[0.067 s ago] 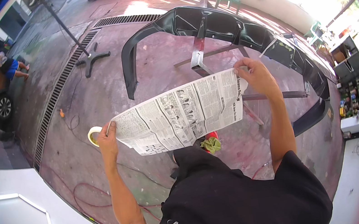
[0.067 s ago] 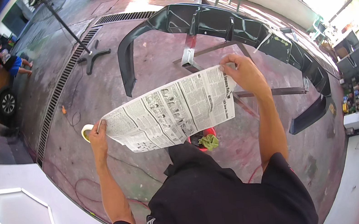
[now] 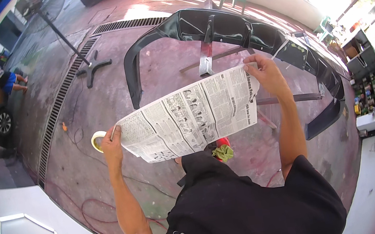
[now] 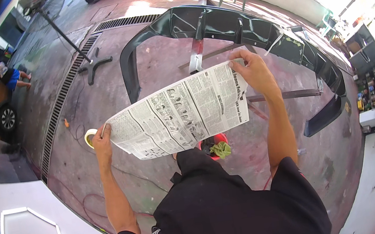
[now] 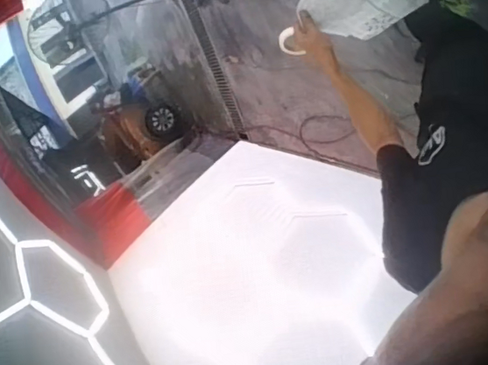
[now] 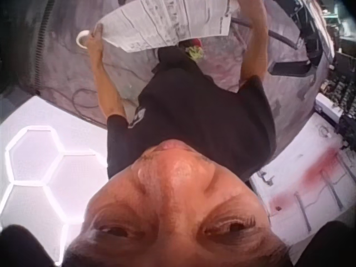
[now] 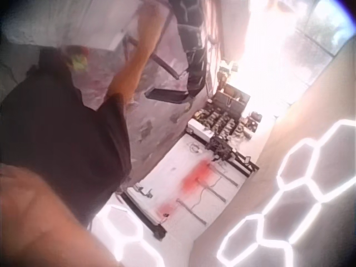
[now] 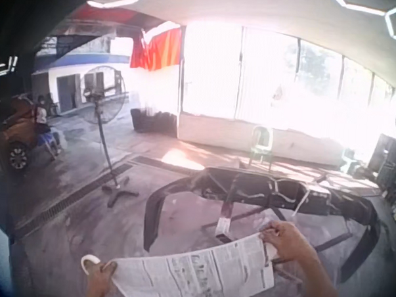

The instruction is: The person applies masking tape to a black car bumper, covering specific areas and edges. They then retrieve a newspaper and tape it over a section of the bumper to protect it during a subsequent process.

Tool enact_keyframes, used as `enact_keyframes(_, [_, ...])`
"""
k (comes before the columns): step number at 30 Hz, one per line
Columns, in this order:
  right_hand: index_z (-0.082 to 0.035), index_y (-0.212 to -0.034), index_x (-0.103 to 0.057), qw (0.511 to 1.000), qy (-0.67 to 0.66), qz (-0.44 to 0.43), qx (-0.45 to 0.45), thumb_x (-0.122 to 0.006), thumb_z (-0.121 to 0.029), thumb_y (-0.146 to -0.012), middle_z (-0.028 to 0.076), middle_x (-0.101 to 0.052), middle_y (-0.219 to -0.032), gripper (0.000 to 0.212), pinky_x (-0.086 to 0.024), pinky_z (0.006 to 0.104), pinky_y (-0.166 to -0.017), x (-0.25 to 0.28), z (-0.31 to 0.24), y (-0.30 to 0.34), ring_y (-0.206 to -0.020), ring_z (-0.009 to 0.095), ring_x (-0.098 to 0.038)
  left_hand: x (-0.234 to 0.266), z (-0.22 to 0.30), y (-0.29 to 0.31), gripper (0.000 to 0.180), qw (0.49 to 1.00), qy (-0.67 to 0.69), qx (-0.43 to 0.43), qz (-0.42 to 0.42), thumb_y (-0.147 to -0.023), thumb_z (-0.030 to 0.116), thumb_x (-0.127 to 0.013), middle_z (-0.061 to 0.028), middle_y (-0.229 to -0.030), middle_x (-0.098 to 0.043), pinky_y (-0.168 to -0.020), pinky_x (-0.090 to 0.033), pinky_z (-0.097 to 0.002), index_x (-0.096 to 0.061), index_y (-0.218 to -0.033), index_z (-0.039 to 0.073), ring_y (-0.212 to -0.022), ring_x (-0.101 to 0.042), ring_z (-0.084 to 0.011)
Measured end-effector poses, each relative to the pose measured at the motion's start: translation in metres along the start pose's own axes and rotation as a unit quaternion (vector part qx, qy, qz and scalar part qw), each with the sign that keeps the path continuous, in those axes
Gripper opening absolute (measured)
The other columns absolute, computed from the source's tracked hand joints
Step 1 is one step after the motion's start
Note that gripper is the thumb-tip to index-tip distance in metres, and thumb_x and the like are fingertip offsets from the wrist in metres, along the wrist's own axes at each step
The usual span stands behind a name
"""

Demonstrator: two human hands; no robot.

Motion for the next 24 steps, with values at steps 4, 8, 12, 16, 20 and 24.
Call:
enact_keyframes(4, [0.0,-0.133,-0.067,0.977,-0.155,0.138,0.042,-0.074,-0.015,-0.105,0.006,-0.076,-0.1,0.033,-0.055,0.0286,-0.075,-0.008,0.021,-0.07,-0.085,0.01,-0.068,-0.043,0.037,-0.117,0.038,0.997,0.001,-0.038,-0.061,-0.107,0.03,-0.075,-0.0013,-0.104,-0.077,-0.086,-0.049,-0.0236,-0.078,-0.126,-0.002,-0.094,-0.065,-0.0079])
enact_keyframes(8, [-0.002,-0.132,-0.068,0.936,-0.096,0.332,0.067,-0.07,-0.013,-0.106,0.01,-0.077,-0.114,0.029,-0.056,0.0315,-0.086,0.002,0.026,-0.125,-0.096,0.016,-0.071,-0.1,0.083,-0.217,0.038,0.986,0.007,-0.055,-0.157,-0.106,0.031,-0.076,-0.0024,-0.099,-0.077,-0.083,-0.051,-0.0256,-0.079,-0.123,-0.003,-0.09,-0.065,-0.0085])
enact_keyframes(12, [-0.009,-0.136,-0.067,0.892,0.11,0.436,0.052,-0.068,-0.021,-0.106,0.02,-0.076,-0.121,0.032,-0.056,0.0441,-0.094,0.019,0.037,-0.193,-0.107,0.038,-0.075,-0.168,0.14,-0.322,0.036,0.968,-0.009,-0.119,-0.22,-0.107,0.028,-0.075,-0.0022,-0.1,-0.077,-0.082,-0.05,-0.0244,-0.078,-0.122,-0.004,-0.09,-0.065,-0.008])
enact_keyframes(16, [-0.008,-0.139,-0.064,0.864,0.22,0.454,-0.004,-0.07,-0.028,-0.104,0.021,-0.074,-0.125,0.04,-0.055,0.0484,-0.099,0.026,0.073,-0.25,-0.116,0.04,-0.071,-0.231,0.164,-0.393,0.035,0.955,-0.023,-0.113,-0.274,-0.107,0.026,-0.075,-0.0027,-0.101,-0.078,-0.083,-0.05,-0.0241,-0.077,-0.122,-0.005,-0.09,-0.065,-0.0081])
enact_keyframes(20, [-0.008,-0.146,-0.058,0.842,0.32,0.431,-0.044,-0.077,-0.043,-0.099,0.022,-0.072,-0.122,0.062,-0.054,0.0511,-0.096,0.021,0.098,-0.283,-0.113,0.042,-0.067,-0.285,0.169,-0.449,0.035,0.946,-0.059,-0.12,-0.296,-0.107,0.025,-0.073,-0.0029,-0.103,-0.077,-0.082,-0.05,-0.0245,-0.077,-0.122,-0.006,-0.09,-0.065,-0.0083])
enact_keyframes(24, [-0.006,-0.155,-0.05,0.838,0.385,0.357,-0.145,-0.078,-0.067,-0.089,0.024,-0.07,-0.119,0.094,-0.054,0.0526,-0.096,0.014,0.103,-0.287,-0.111,0.042,-0.066,-0.314,0.154,-0.481,0.037,0.917,-0.083,-0.065,-0.384,-0.107,0.025,-0.072,-0.0027,-0.102,-0.076,-0.083,-0.05,-0.0257,-0.077,-0.122,-0.007,-0.09,-0.065,-0.0092])
Point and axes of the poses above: each hand's wrist, its own y-axis away from the middle knuckle, its own x-axis out of the back of the hand, z = x × y, the point moved 2 cm from there along -y, towards the middle knuckle
